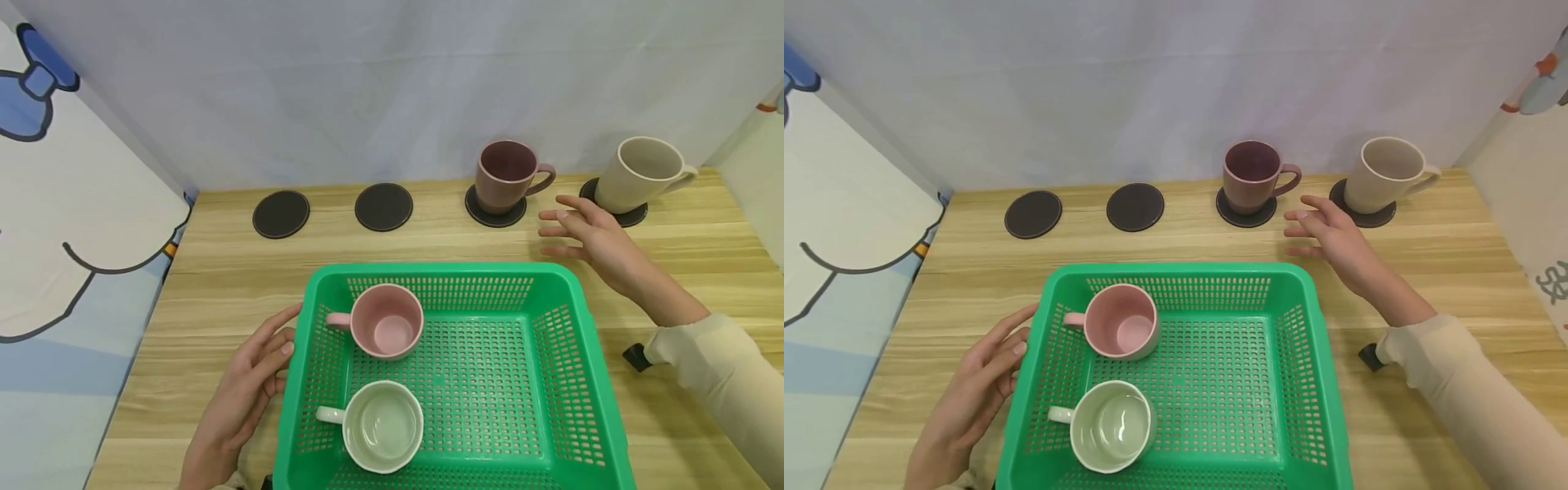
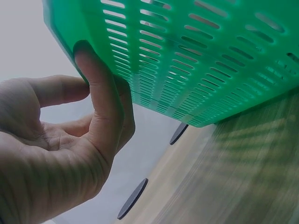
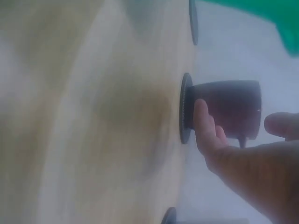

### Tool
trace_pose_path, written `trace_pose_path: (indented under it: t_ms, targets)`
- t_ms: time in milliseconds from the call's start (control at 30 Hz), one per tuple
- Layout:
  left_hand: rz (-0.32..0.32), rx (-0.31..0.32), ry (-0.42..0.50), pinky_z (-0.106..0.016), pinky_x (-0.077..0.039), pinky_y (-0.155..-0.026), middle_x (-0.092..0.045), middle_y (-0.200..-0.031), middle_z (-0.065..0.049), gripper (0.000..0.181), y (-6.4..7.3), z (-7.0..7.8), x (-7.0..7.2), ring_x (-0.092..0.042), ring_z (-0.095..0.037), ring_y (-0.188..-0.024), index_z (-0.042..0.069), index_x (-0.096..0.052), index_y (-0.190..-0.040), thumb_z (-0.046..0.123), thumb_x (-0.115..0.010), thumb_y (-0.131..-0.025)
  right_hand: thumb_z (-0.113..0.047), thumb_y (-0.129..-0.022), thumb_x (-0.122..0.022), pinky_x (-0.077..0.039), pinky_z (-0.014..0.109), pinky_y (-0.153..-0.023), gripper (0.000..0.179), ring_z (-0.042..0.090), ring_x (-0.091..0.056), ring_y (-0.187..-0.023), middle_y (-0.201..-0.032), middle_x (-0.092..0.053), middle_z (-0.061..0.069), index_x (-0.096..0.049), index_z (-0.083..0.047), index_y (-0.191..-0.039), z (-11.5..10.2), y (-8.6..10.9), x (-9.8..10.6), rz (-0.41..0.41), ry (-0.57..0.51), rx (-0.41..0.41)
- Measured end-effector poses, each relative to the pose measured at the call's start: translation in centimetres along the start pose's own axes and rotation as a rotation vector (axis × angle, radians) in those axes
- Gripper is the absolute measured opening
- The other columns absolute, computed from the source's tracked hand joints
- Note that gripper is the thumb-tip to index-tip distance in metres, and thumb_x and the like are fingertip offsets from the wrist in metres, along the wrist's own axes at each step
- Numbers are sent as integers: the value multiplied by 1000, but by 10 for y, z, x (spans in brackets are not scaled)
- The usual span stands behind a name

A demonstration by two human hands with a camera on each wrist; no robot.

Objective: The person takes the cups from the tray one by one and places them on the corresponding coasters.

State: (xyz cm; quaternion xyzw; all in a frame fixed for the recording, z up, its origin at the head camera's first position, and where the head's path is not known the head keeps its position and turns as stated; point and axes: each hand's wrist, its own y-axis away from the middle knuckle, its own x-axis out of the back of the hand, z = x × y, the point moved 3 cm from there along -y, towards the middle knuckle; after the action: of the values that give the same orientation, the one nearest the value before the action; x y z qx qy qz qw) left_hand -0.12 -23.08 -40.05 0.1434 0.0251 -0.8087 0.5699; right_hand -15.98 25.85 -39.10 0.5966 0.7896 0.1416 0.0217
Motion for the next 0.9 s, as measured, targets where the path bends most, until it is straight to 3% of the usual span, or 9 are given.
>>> trace_pose_path:
  t_ms: [233,467,667,900]
  targets:
    - [-9,-7,10,-35,-67,-79,-68,-127,-2,53,1,0,1,-75,-13,-105,8,-27,-164,5,-38,-113,-41,-113,-42,-58,18,-94,54,4,-67,-115,-136,-60,-10,-32,-13,-158,-4,28,-4,-16,105,27]
    - [-13,-8,16,-35,-67,-79,-68,-126,-2,53,0,0,0,-75,-13,-104,8,-27,-164,5,-38,-113,-23,-114,-42,-60,22,-86,34,9,-67,-110,-131,-64,-3,-47,-18,-148,-2,52,-3,-112,-87,84]
    - [-21,-14,18,-35,-67,-79,-68,-126,-2,52,0,1,0,-75,-13,-104,8,-27,-164,5,-38,-113,-13,-114,-39,-64,28,-80,34,12,-70,-102,-128,-65,0,-50,-14,-147,2,73,-7,-181,-151,114]
    - [-25,-24,20,-35,-67,-78,-68,-124,-2,52,0,1,0,-75,-12,-102,7,-27,-164,4,-37,-113,-9,-114,-39,-65,33,-80,37,15,-74,-100,-126,-68,1,-50,-7,-149,3,91,-13,-184,-75,121]
